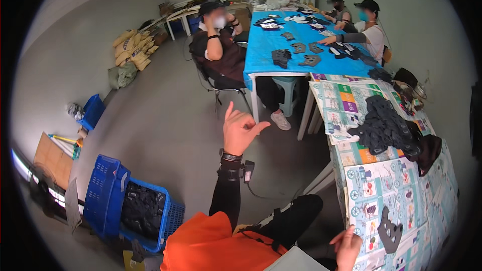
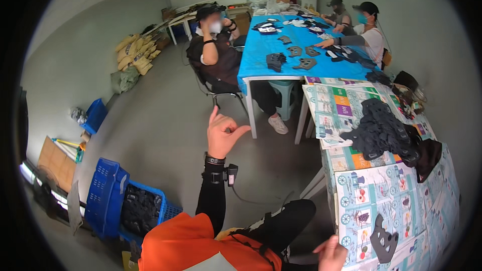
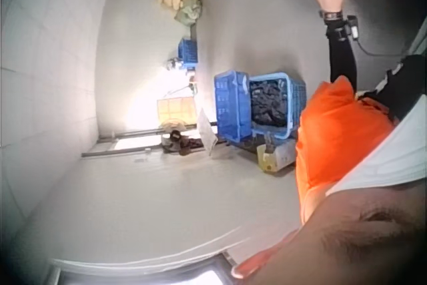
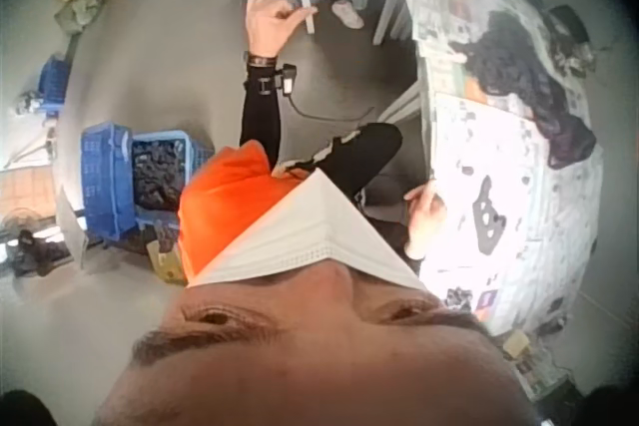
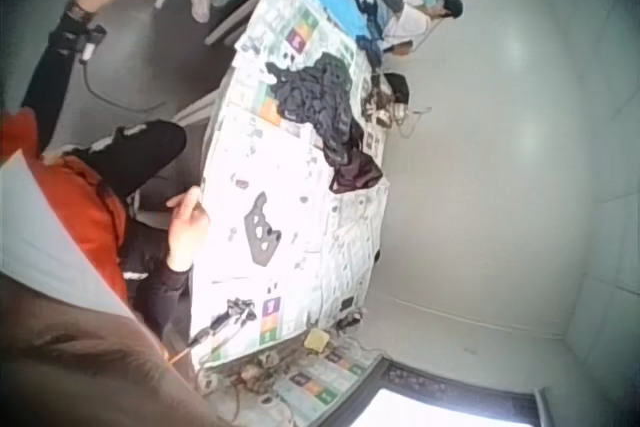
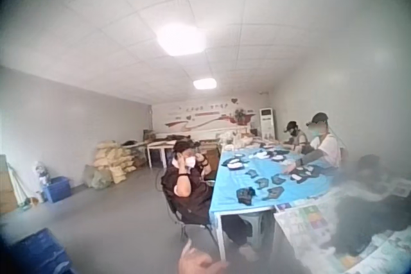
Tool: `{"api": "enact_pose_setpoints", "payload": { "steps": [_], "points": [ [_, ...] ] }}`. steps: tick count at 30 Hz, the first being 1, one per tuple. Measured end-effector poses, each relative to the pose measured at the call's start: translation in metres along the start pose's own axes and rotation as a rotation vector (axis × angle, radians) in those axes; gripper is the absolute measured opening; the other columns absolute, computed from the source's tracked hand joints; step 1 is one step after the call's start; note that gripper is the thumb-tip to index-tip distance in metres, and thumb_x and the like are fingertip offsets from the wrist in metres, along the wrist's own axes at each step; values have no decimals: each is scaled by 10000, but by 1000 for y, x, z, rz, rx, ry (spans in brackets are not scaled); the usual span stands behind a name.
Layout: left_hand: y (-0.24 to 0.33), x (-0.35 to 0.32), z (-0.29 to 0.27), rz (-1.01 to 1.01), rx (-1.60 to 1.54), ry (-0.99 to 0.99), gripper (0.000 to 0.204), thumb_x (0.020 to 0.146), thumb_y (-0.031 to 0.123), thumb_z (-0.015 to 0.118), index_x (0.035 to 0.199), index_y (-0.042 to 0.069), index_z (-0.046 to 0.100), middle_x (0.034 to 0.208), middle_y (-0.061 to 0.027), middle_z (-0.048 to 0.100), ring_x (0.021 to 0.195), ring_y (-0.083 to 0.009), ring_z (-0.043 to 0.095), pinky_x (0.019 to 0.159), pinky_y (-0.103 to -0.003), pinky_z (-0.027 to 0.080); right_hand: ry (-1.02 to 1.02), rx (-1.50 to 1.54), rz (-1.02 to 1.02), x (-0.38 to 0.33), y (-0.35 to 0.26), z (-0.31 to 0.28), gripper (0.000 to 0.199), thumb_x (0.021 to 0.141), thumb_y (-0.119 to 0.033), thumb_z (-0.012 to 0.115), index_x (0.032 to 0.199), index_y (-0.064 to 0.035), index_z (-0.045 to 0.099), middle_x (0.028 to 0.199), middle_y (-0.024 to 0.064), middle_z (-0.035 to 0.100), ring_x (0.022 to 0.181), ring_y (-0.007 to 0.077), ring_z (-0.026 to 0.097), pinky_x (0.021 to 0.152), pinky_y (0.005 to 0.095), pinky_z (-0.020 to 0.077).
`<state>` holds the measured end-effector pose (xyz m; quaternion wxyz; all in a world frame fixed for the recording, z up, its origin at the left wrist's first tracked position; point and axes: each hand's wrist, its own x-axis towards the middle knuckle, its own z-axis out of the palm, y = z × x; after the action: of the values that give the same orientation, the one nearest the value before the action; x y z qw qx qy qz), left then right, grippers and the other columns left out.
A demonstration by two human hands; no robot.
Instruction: Apply glue to shoe components using a glue gun at a workstation.
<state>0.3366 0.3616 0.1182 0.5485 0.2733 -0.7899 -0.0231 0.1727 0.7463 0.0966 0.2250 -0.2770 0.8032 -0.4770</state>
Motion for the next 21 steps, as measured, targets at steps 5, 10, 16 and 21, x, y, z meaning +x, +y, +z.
{"api": "enact_pose_setpoints", "payload": {
  "steps": [5, 10, 16, 21],
  "points": [
    [17, -16, -3, -430, -408, -195, 263, 796, 197, 674, 1019, 70, 616, 691, -43, 610, 442, -128, 453, 511, -254, 426, 169, 48, -25, 13, -33, -5, 314, 921, -303, 532, 830, -29, 655, 545, 7, 524, 472, 74, 437, 442, 250, 339],
    [45, -55, 27, -607, -1873, -962, 554, 903, 281, 497, 1384, 72, 317, 1112, -256, 577, 412, -110, 506, 528, -288, 497, 334, -244, -363, 28, -78, 30, 452, 802, -259, 697, 1154, -16, 552, 565, 39, 524, 479, 155, 471, 520, 291, 428],
    [121, -86, 58, -413, -1678, -1370, 446, 898, 119, 488, 1332, 42, 415, 1130, -128, 607, 493, -79, 508, 610, -244, 479, 635, -353, -664, 27, -87, 36, 632, 763, -196, 726, 1314, -52, 451, 584, 37, 544, 537, 193, 514, 547, 315, 449],
    [117, -89, 77, -411, -935, -794, 630, 911, 158, 530, 1432, 89, 184, 932, -79, 652, 561, -84, 531, 538, -216, 456, 588, -723, -220, 25, -55, 25, 674, 735, -189, 709, 1349, -145, 436, 582, 41, 544, 550, 204, 523, 549, 341, 457]
  ]
}}
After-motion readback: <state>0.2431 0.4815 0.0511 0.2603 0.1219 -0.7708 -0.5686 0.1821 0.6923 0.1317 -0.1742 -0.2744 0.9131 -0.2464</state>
